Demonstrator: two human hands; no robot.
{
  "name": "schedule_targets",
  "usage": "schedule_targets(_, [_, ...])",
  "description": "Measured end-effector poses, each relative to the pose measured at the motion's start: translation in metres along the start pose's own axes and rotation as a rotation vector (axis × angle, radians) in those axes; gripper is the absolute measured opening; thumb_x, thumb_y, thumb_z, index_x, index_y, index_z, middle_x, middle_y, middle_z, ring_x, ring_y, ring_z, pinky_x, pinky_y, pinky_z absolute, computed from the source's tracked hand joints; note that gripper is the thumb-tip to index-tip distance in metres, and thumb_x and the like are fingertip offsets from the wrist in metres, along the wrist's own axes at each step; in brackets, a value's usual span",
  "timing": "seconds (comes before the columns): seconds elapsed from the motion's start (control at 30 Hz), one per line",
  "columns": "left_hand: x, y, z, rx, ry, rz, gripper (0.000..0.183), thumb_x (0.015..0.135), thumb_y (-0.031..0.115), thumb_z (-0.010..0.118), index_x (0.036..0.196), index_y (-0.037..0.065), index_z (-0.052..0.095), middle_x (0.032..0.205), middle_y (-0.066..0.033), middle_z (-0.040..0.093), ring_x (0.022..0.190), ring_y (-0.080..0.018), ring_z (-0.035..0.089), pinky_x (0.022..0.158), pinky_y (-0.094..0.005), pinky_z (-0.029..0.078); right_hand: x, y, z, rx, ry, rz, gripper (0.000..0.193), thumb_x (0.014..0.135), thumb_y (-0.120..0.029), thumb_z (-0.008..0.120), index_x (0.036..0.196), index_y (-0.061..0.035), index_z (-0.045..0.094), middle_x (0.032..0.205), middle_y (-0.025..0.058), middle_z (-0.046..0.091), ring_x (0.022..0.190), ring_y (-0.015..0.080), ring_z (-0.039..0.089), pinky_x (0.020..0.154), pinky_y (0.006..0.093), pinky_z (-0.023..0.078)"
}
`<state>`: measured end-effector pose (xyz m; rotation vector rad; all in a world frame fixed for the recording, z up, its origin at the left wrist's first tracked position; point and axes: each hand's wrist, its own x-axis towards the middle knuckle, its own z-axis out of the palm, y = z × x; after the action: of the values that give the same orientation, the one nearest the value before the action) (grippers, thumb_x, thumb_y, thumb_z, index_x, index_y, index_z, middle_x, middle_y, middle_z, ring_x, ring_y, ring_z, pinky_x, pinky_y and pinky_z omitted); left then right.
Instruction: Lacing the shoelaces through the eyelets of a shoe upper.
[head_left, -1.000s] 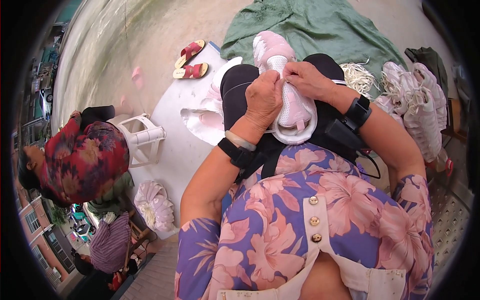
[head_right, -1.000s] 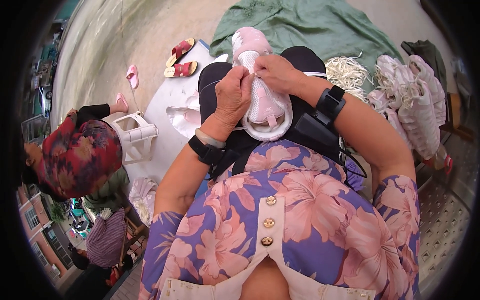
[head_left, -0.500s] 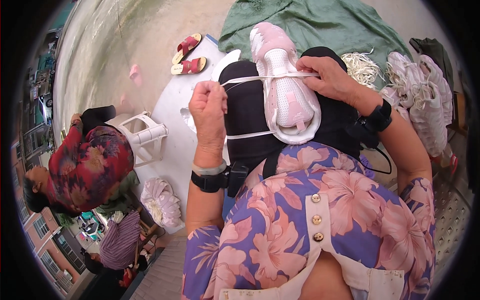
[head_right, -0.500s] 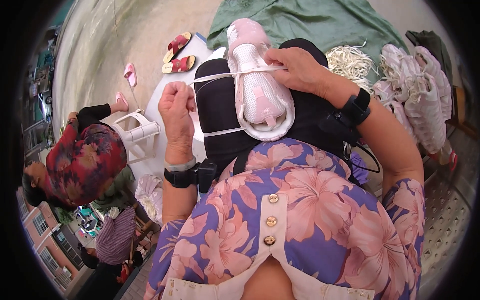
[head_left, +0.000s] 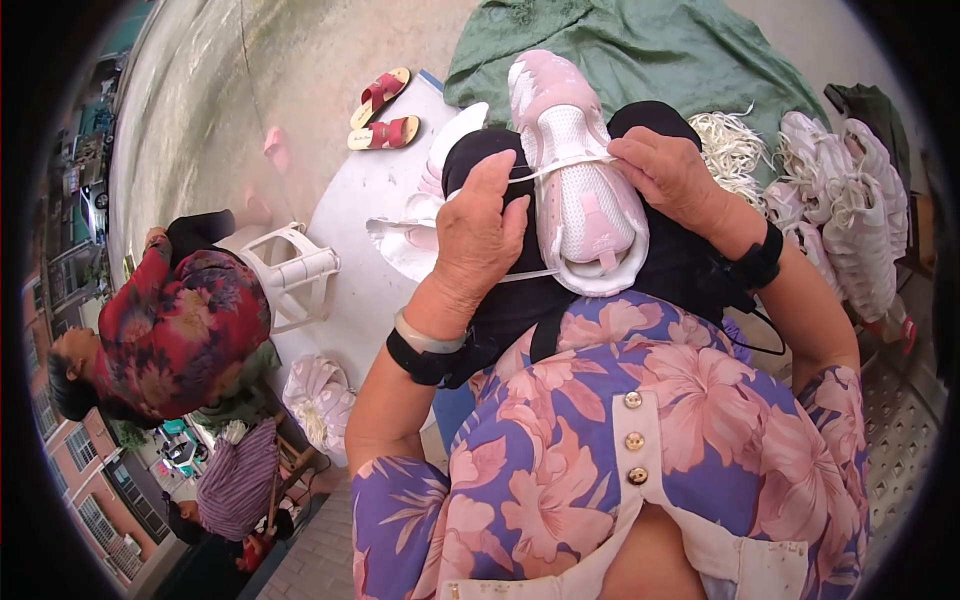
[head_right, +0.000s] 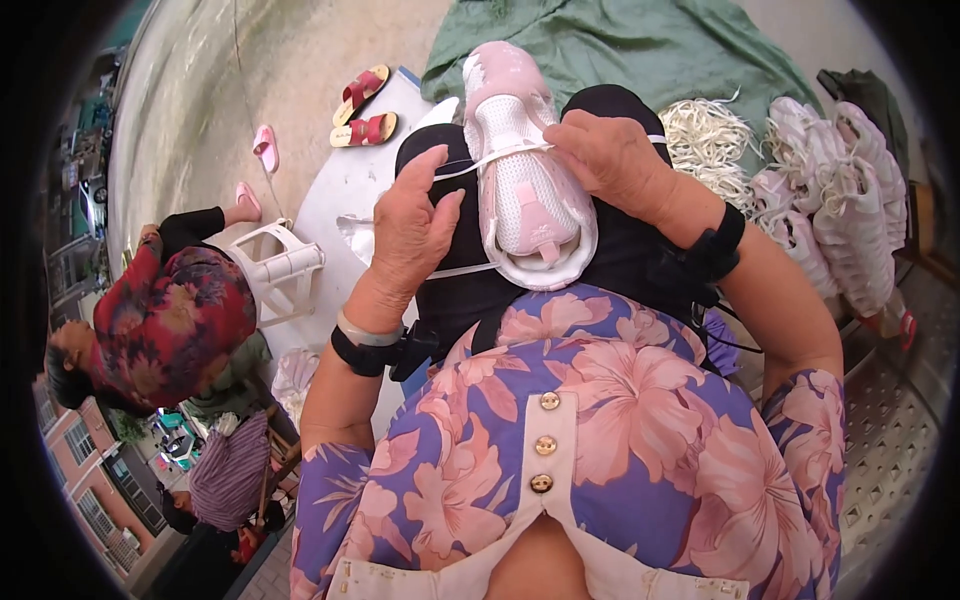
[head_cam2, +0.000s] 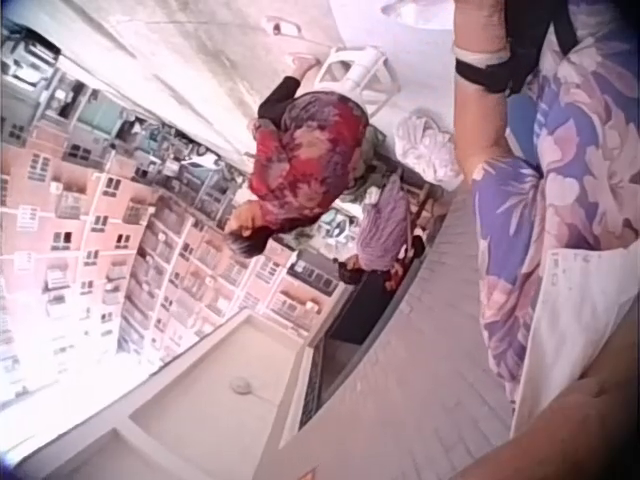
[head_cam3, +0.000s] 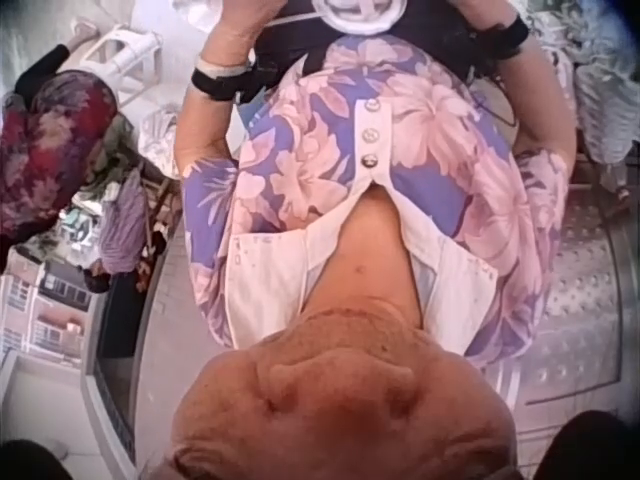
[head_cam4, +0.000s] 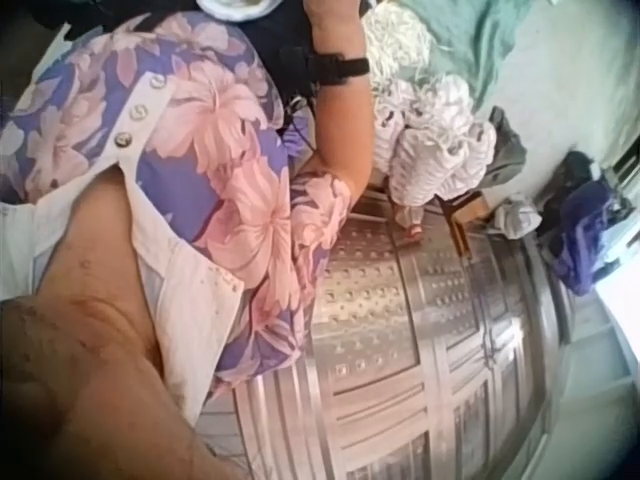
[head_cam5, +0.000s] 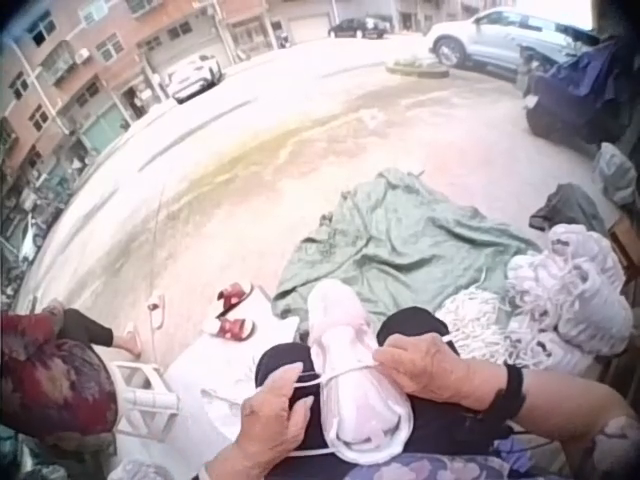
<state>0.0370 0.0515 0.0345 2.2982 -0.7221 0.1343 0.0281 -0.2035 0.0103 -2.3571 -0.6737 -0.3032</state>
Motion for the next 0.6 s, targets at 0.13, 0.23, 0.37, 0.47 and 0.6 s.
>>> schedule_targets(0.13, [0.007,0.007,0.014,0.154,-0.240,-0.008,0.016,0.079,0.007,0.061,0.094,0.005,0.060,0.082,-0.0138,0.061,0.069,-0.0315,0.060,0.061,-0.0379,0.048,-0.008,0.003,-0.011,-0.083,-0.042,0.007,0.016,0.078,-0.010,0.061,0.093,-0.0081,0.055,0.072,0.0085,0.052,0.062,0.0290,0.057,0.052,0.0369,0.045])
schedule_targets(0.23, [0.011,-0.004,-0.008,0.357,-0.139,0.046,0.005,0.081,0.009,0.059,0.087,0.008,0.060,0.069,-0.0098,0.059,0.059,-0.0301,0.058,0.051,-0.0358,0.046,-0.021,0.018,-0.031,-0.191,-0.067,0.010,0.015,0.079,-0.011,0.060,0.093,-0.0095,0.055,0.072,0.0076,0.052,0.062,0.0293,0.056,0.052,0.0379,0.044])
schedule_targets(0.37, [0.011,-0.046,-0.067,0.504,0.025,-0.040,0.007,0.082,0.007,0.060,0.088,0.003,0.063,0.078,-0.0130,0.063,0.068,-0.0294,0.062,0.060,-0.0339,0.048,-0.037,0.050,-0.078,-0.371,-0.071,0.004,0.015,0.081,-0.010,0.058,0.095,-0.0091,0.054,0.077,0.0079,0.057,0.065,0.0298,0.054,0.061,0.0394,0.043])
schedule_targets(0.47, [0.003,-0.068,-0.117,0.675,0.192,0.017,0.005,0.082,0.006,0.059,0.085,0.005,0.062,0.073,-0.0133,0.062,0.066,-0.0295,0.062,0.057,-0.0365,0.048,-0.046,0.073,-0.130,-0.497,-0.012,0.033,0.017,0.082,-0.006,0.058,0.098,-0.0050,0.057,0.083,0.0112,0.059,0.069,0.0317,0.055,0.062,0.0375,0.044])
schedule_targets(0.6, [-0.005,-0.061,-0.194,0.858,0.278,0.022,0.006,0.082,0.004,0.058,0.086,0.004,0.062,0.074,-0.0121,0.063,0.068,-0.0278,0.063,0.059,-0.0334,0.050,-0.062,0.106,-0.195,-0.512,0.080,-0.002,0.025,0.083,0.001,0.056,0.108,-0.0004,0.057,0.092,0.0162,0.060,0.080,0.0335,0.059,0.069,0.0359,0.046])
